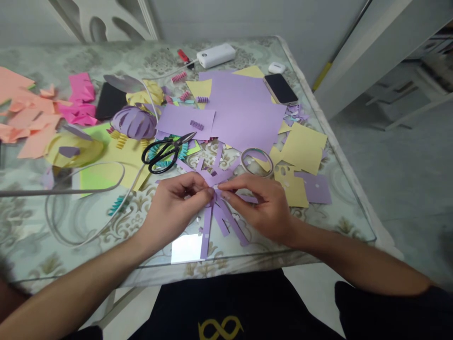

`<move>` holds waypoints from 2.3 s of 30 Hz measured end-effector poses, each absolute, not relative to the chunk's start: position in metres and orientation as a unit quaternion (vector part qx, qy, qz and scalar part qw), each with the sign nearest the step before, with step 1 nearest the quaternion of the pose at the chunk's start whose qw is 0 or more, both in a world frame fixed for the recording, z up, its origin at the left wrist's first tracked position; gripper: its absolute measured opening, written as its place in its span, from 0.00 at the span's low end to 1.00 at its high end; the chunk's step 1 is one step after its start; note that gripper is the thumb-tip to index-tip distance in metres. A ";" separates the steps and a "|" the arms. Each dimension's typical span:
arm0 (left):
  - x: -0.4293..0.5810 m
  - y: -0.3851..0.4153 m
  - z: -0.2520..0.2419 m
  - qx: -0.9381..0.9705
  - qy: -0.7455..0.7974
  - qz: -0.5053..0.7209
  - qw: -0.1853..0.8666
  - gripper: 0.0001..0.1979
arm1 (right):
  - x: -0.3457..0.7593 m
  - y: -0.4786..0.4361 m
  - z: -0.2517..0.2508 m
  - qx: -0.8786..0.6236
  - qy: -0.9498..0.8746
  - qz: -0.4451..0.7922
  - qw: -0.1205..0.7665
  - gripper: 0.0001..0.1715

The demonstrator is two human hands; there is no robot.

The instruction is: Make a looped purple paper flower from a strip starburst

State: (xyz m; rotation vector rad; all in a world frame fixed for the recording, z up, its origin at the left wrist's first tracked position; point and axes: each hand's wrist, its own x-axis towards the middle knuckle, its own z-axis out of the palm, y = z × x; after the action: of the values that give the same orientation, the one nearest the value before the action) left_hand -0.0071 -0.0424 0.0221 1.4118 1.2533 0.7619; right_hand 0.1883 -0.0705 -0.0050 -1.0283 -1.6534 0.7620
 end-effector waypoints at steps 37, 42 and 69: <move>-0.010 -0.048 0.014 0.816 0.432 0.264 0.278 0.05 | 0.200 -0.063 -0.007 -0.374 -0.858 0.053 0.349 0.08; -0.009 -0.048 0.014 0.817 0.433 0.259 0.278 0.05 | 0.199 -0.064 -0.007 -0.377 -0.854 0.066 0.353 0.08; -0.010 -0.050 0.014 0.788 0.448 0.257 0.335 0.06 | 0.198 -0.065 -0.004 -0.365 -0.860 0.059 0.351 0.06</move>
State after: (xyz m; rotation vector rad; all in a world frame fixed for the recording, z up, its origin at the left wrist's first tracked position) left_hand -0.0099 -0.0496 0.0144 2.0558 1.1688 0.6693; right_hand 0.1982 -0.0648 -0.0039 -0.9438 -2.2274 0.1525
